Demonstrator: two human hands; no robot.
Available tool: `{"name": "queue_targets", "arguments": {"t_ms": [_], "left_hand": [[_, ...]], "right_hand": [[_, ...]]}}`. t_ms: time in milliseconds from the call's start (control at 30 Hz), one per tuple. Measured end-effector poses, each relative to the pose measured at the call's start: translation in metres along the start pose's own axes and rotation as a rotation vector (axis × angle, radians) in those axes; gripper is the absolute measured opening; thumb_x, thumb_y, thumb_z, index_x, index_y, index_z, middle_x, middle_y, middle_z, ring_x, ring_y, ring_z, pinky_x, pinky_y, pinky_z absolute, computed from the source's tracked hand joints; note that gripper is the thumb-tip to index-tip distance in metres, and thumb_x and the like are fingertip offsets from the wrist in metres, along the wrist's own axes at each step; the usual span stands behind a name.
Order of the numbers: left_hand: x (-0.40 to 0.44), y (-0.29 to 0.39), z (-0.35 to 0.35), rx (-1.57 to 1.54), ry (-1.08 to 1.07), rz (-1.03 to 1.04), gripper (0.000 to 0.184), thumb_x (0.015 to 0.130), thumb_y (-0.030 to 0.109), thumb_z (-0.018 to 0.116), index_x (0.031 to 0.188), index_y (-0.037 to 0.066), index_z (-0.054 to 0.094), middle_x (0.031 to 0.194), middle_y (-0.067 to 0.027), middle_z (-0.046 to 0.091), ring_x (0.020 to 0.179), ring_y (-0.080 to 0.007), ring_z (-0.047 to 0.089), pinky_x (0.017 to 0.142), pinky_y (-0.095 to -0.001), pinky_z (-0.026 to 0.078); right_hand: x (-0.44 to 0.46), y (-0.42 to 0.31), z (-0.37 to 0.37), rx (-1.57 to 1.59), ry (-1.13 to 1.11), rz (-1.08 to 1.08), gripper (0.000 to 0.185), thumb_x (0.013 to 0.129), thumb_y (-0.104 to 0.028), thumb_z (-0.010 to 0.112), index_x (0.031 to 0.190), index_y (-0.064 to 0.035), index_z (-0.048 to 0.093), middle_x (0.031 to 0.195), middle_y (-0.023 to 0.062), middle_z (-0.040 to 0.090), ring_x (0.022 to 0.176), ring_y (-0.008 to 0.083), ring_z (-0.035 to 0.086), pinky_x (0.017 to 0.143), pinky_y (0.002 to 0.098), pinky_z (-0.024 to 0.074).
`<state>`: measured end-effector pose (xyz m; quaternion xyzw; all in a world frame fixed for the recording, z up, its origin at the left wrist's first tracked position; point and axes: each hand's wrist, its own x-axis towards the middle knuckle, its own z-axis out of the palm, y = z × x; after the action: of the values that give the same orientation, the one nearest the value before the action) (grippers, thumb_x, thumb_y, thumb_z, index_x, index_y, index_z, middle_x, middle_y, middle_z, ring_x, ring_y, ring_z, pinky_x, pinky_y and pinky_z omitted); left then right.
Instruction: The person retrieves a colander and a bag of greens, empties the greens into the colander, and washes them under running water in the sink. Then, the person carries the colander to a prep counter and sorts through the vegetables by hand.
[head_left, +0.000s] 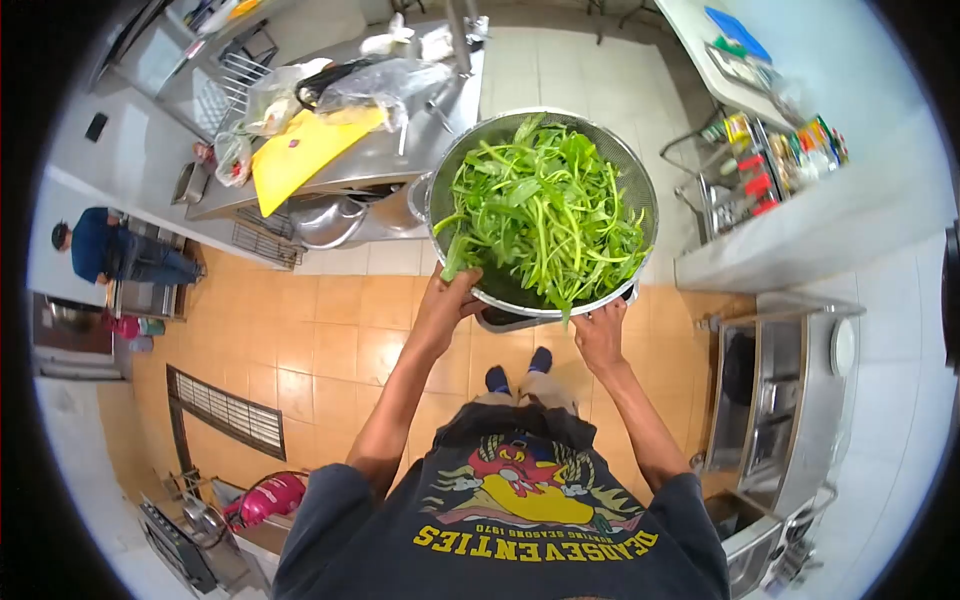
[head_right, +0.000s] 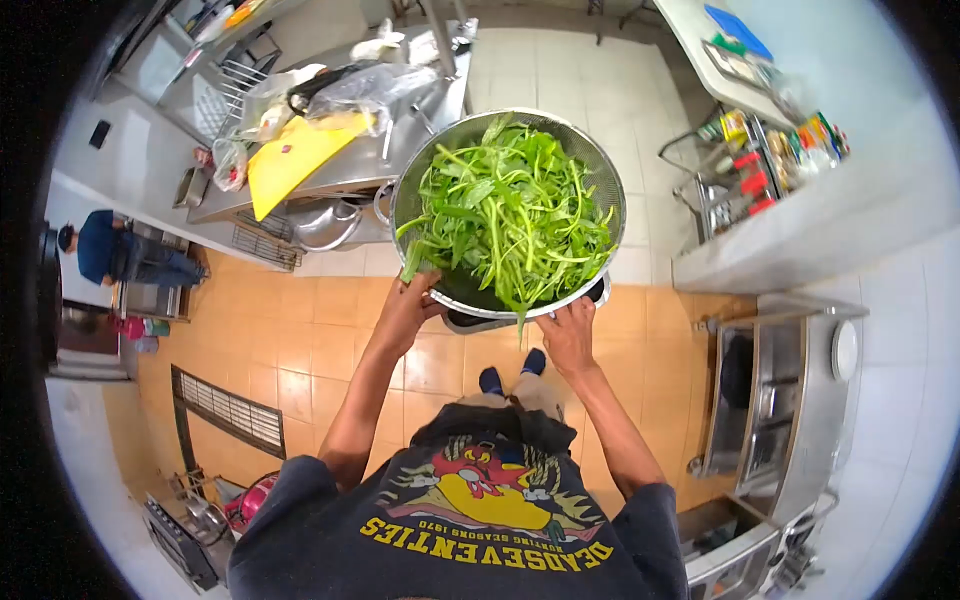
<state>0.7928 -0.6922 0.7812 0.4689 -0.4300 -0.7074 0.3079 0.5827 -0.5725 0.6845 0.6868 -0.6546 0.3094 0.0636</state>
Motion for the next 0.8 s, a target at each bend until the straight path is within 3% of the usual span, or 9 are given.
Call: {"name": "queue_targets", "arguments": {"t_ms": [100, 200, 267, 300, 400, 433, 533, 633, 800], "left_hand": [[0.001, 0.028, -0.025, 0.053, 0.056, 0.063, 0.042, 0.088, 0.027, 0.052, 0.119, 0.000, 0.045, 0.104, -0.0124, 0.058, 0.084, -0.0206, 0.063, 0.073, -0.0309, 0.054], [0.005, 0.061, -0.048, 0.172, 0.134, 0.090, 0.047, 0.088, 0.033, 0.051, 0.119, -0.003, 0.045, 0.100, -0.0141, 0.058, 0.080, -0.0206, 0.064, 0.068, -0.0303, 0.054], [0.006, 0.083, -0.063, 0.202, 0.203, 0.056, 0.049, 0.088, 0.035, 0.052, 0.118, -0.003, 0.044, 0.099, -0.0144, 0.058, 0.077, -0.0200, 0.064, 0.063, -0.0281, 0.054], [0.006, 0.087, -0.071, 0.288, 0.233, 0.029, 0.052, 0.088, 0.039, 0.052, 0.118, -0.003, 0.045, 0.098, -0.0134, 0.058, 0.088, -0.0220, 0.062, 0.072, -0.0308, 0.051], [0.014, 0.082, -0.094, 0.417, 0.444, 0.131, 0.056, 0.086, 0.044, 0.053, 0.120, 0.000, 0.044, 0.102, -0.0131, 0.058, 0.102, -0.0233, 0.055, 0.086, -0.0347, 0.044], [0.020, 0.075, -0.107, 0.301, 0.434, 0.169, 0.063, 0.085, 0.049, 0.053, 0.125, 0.003, 0.041, 0.117, -0.0116, 0.052, 0.115, -0.0232, 0.044, 0.097, -0.0392, 0.034], [0.032, 0.075, -0.132, 0.036, 0.428, 0.171, 0.069, 0.084, 0.050, 0.054, 0.133, 0.007, 0.034, 0.130, -0.0089, 0.043, 0.117, -0.0229, 0.041, 0.096, -0.0411, 0.035], [0.040, 0.074, -0.161, -0.199, 0.244, 0.113, 0.073, 0.084, 0.050, 0.054, 0.139, 0.012, 0.025, 0.138, -0.0054, 0.035, 0.121, -0.0238, 0.037, 0.097, -0.0436, 0.033], [0.055, 0.084, -0.219, -0.342, 0.167, 0.242, 0.074, 0.083, 0.043, 0.060, 0.141, 0.018, 0.022, 0.140, -0.0023, 0.031, 0.122, -0.0234, 0.037, 0.099, -0.0431, 0.033]], "right_hand": [[0.043, -0.009, 0.009, 0.006, 0.006, -0.100, 0.034, 0.066, 0.002, 0.059, 0.094, -0.0156, 0.066, 0.108, 0.0037, 0.055, 0.106, 0.0248, 0.045, 0.085, 0.0425, 0.0314], [0.083, -0.011, 0.029, 0.100, 0.000, -0.208, 0.040, 0.062, 0.006, 0.057, 0.096, -0.0130, 0.066, 0.116, 0.0079, 0.052, 0.111, 0.0291, 0.043, 0.088, 0.0439, 0.0299], [0.117, -0.019, 0.040, 0.138, 0.038, -0.261, 0.034, 0.064, 0.003, 0.060, 0.094, -0.0127, 0.066, 0.114, 0.0065, 0.054, 0.111, 0.0279, 0.045, 0.089, 0.0434, 0.0302], [0.130, -0.023, 0.042, 0.160, 0.050, -0.288, 0.033, 0.065, 0.002, 0.061, 0.094, -0.0125, 0.066, 0.113, 0.0062, 0.054, 0.111, 0.0276, 0.045, 0.089, 0.0432, 0.0303], [0.162, -0.031, 0.062, 0.250, 0.014, -0.302, 0.030, 0.067, -0.002, 0.064, 0.096, -0.0130, 0.066, 0.112, 0.0034, 0.055, 0.111, 0.0252, 0.045, 0.087, 0.0420, 0.0306], [0.172, -0.038, 0.069, 0.299, 0.000, -0.280, 0.030, 0.068, -0.003, 0.064, 0.096, -0.0129, 0.066, 0.112, 0.0023, 0.055, 0.111, 0.0239, 0.044, 0.086, 0.0413, 0.0305], [0.200, -0.055, 0.088, 0.292, 0.011, -0.340, 0.024, 0.068, -0.006, 0.064, 0.091, -0.0132, 0.068, 0.113, 0.0004, 0.055, 0.112, 0.0224, 0.043, 0.086, 0.0406, 0.0298], [0.215, -0.068, 0.108, 0.241, 0.015, -0.405, 0.022, 0.068, -0.008, 0.063, 0.088, -0.0139, 0.069, 0.113, -0.0001, 0.054, 0.113, 0.0222, 0.043, 0.088, 0.0406, 0.0296], [0.247, -0.109, 0.152, 0.247, 0.029, -0.409, 0.022, 0.067, -0.010, 0.061, 0.087, -0.0151, 0.069, 0.114, 0.0001, 0.054, 0.113, 0.0224, 0.044, 0.089, 0.0411, 0.0302]]}}
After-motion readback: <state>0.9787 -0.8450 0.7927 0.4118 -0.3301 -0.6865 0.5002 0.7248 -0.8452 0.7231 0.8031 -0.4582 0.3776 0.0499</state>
